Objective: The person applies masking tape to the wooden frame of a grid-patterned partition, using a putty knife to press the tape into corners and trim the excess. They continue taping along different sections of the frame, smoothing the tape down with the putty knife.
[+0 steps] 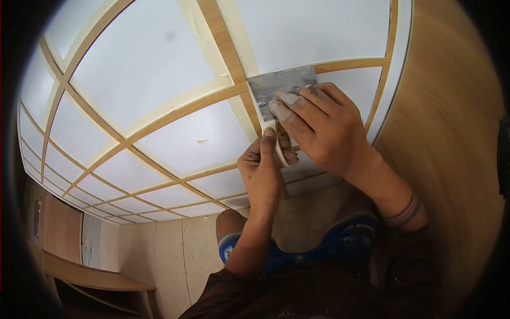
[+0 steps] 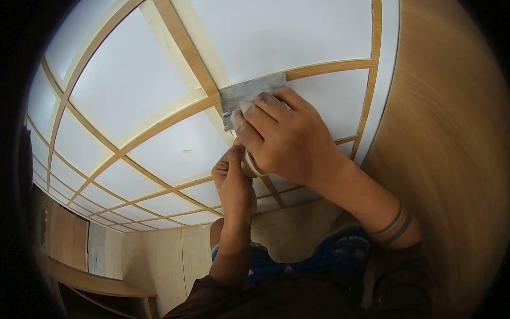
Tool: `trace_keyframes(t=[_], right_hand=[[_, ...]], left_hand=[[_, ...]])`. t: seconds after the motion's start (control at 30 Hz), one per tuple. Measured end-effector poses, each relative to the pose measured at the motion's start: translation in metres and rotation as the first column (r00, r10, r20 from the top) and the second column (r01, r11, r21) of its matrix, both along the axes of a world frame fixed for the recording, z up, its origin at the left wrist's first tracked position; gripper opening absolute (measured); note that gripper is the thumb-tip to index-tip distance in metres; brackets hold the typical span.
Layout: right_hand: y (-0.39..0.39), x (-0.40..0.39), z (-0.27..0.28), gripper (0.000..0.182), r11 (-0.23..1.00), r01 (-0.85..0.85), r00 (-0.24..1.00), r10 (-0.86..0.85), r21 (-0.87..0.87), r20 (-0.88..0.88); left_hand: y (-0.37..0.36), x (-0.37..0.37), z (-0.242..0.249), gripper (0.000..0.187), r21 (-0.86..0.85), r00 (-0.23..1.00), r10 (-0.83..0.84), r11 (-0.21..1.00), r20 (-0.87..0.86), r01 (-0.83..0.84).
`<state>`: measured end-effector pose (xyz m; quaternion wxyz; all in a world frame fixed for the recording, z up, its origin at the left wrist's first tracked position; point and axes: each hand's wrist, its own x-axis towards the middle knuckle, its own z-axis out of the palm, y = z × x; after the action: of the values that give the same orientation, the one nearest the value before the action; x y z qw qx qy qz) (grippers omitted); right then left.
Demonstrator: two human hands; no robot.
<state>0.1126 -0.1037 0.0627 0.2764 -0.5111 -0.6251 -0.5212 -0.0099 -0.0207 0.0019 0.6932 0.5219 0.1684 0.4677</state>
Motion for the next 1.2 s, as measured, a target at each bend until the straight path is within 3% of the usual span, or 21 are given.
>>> trace_keyframes(t=[0.1, 0.3, 0.4, 0.5, 0.6, 0.73, 0.8, 0.93, 0.97, 1.03, 1.17, 1.2], right_hand=[[0.002, 0.010, 0.010, 0.019, 0.999, -0.043, 0.999, 0.042, 0.026, 0.021], [0.015, 0.025, 0.065, 0.017, 0.996, 0.080, 0.997, -0.080, 0.034, 0.006], [0.017, 0.024, 0.091, 0.008, 0.999, -0.033, 0.998, 0.035, -0.038, 0.056], [0.020, 0.024, 0.101, 0.004, 0.989, 0.051, 0.997, -0.044, -0.139, 0.056], [0.017, 0.023, 0.100, 0.003, 0.980, 0.108, 0.994, -0.103, -0.169, 0.041], [0.013, 0.031, 0.090, 0.005, 0.984, 0.051, 0.999, -0.053, -0.169, -0.009], [0.010, 0.035, 0.075, 0.029, 0.990, -0.045, 0.997, 0.037, -0.133, -0.060], [-0.008, 0.012, 0.052, 0.033, 0.983, 0.019, 0.998, -0.007, -0.184, 0.068], [-0.007, 0.009, 0.043, 0.033, 0.983, 0.017, 0.998, -0.004, -0.184, 0.069], [-0.003, 0.006, 0.032, 0.014, 0.996, -0.008, 0.996, 0.016, -0.094, 0.089], [-0.007, 0.007, 0.038, 0.014, 0.992, -0.012, 0.999, 0.017, -0.123, 0.041], [-0.007, 0.009, 0.042, 0.022, 0.988, -0.022, 0.999, 0.028, -0.155, 0.037]], left_hand=[[0.004, -0.002, -0.001, 0.041, 0.018, 0.998, -0.033, 0.999, -0.049, 0.033], [0.005, 0.000, -0.001, 0.040, -0.018, 0.993, -0.014, 1.000, -0.120, 0.012], [0.004, 0.002, -0.002, 0.039, -0.051, 0.997, -0.010, 0.999, -0.075, 0.006], [0.007, 0.002, -0.010, 0.036, -0.011, 0.999, -0.043, 0.999, -0.002, 0.043], [0.007, -0.004, -0.007, 0.034, 0.011, 0.996, -0.084, 0.996, -0.020, 0.084], [0.005, -0.008, -0.005, 0.033, 0.017, 0.990, -0.135, 0.991, 0.036, 0.135], [0.003, -0.012, -0.001, 0.032, 0.003, 0.989, -0.145, 0.989, 0.031, 0.145], [0.001, -0.017, 0.000, 0.031, 0.064, 0.989, -0.147, 0.987, -0.003, 0.147], [0.000, -0.018, 0.002, 0.032, 0.078, 0.986, -0.167, 0.983, 0.012, 0.166], [-0.002, -0.018, 0.003, 0.032, 0.093, 0.982, -0.189, 0.978, 0.025, 0.186], [-0.005, -0.017, 0.006, 0.031, 0.135, 0.979, -0.201, 0.972, 0.042, 0.194], [-0.007, -0.017, 0.008, 0.031, 0.134, 0.981, -0.188, 0.974, 0.039, 0.181]])
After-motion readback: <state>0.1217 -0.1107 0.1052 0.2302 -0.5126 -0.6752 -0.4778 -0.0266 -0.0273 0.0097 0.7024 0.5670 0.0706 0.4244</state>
